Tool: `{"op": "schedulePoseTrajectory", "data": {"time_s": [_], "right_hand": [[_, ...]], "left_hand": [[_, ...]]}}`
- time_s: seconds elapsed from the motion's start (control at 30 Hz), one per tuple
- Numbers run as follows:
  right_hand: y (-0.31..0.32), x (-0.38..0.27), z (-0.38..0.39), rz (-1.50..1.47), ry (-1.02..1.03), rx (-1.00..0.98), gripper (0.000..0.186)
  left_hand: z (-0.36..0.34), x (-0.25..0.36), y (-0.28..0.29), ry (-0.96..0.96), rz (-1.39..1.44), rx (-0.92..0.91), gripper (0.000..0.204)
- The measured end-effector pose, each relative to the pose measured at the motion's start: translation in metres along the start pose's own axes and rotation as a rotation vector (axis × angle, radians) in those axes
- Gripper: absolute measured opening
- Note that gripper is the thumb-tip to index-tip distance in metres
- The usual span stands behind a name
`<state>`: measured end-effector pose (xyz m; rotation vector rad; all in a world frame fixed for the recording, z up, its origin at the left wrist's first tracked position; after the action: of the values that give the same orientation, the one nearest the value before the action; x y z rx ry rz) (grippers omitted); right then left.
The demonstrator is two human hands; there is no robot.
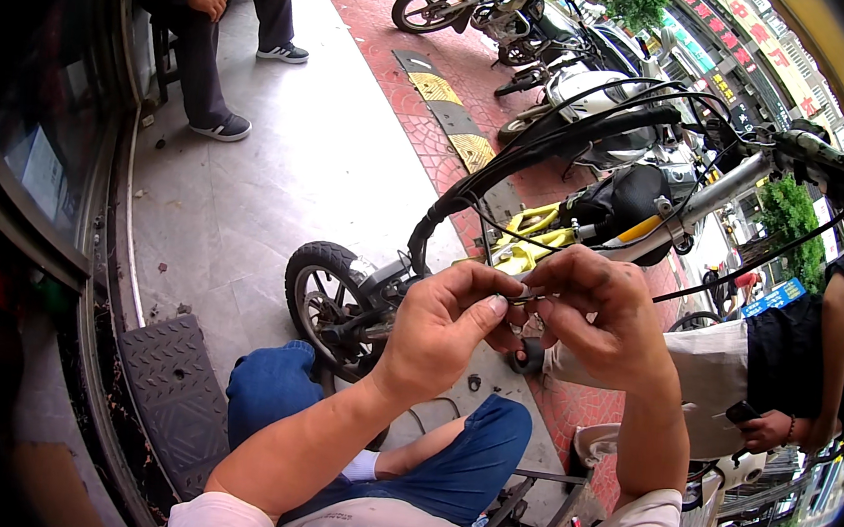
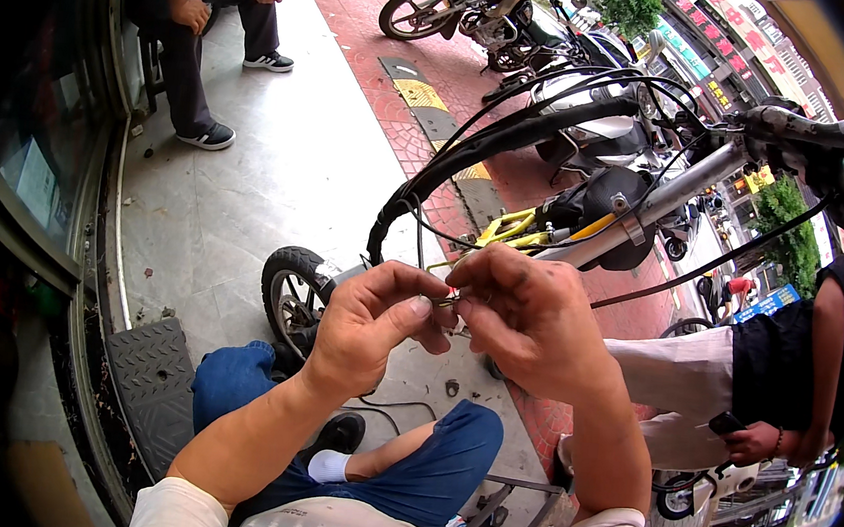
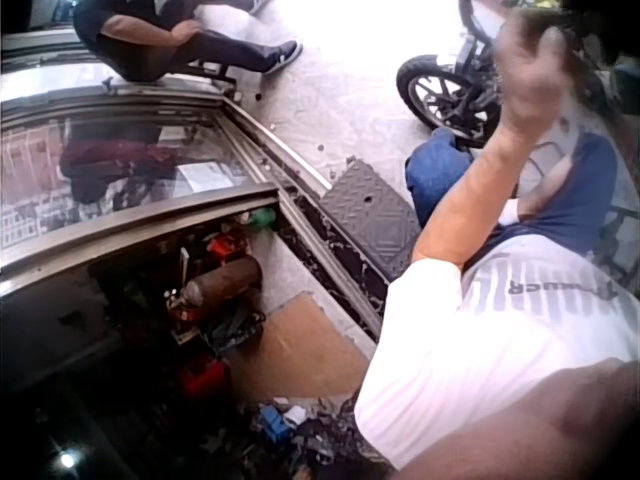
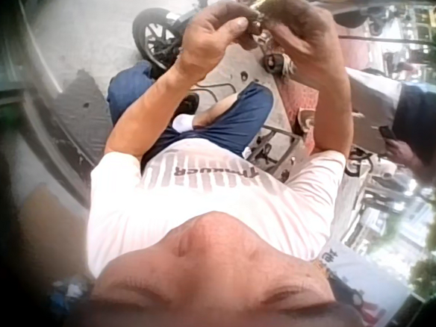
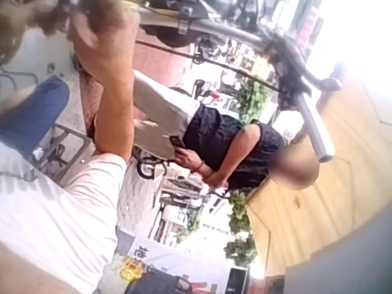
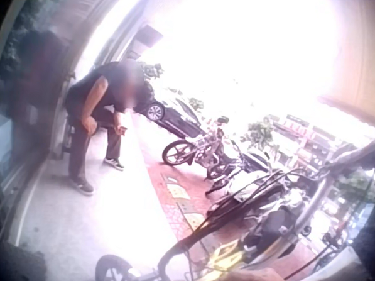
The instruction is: The person connects wires on a motorcycle using pliers and tape. They strip wire insulation, join the ends, and wrap the connection with electrical tape.
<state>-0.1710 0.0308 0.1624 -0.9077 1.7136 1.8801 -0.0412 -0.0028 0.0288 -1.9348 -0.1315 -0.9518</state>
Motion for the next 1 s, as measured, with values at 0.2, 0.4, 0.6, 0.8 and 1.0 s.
{"op": "schedulePoseTrajectory", "data": {"time_s": [0.2, 0.4, 0.6, 0.8, 1.0], "right_hand": [[0.0, -0.004, 0.003, 0.033, 0.105, -0.04, 0.015], [0.005, 0.002, 0.004, 0.037, -0.016, -0.046, 0.005], [0.006, 0.005, 0.001, 0.03, -0.056, -0.026, 0.004], [0.002, 0.01, 0.001, 0.107, 0.033, -0.046, 0.004], [0.001, 0.012, -0.005, 0.134, -0.064, -0.111, 0.005]], "left_hand": [[-0.002, -0.002, 0.001, 0.012, -0.028, -0.004, 0.02], [-0.006, 0.001, 0.002, 0.012, 0.005, -0.014, 0.022], [-0.009, 0.004, 0.002, -0.002, -0.008, -0.003, 0.023], [-0.016, 0.009, 0.006, 0.087, 0.0, -0.008, 0.018], [-0.015, 0.014, 0.003, 0.092, -0.17, 0.013, 0.015]]}}
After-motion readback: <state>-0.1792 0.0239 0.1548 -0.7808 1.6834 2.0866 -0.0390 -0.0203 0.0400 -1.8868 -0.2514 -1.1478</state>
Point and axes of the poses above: each hand's wrist, its own z-axis away from the middle knuckle, its own y-axis out of the back of the hand, x = y × z, the point moved 4 cm from there along -z, towards the middle knuckle, and after that the axes turned 3 degrees about -x, right-handed, at the moved point
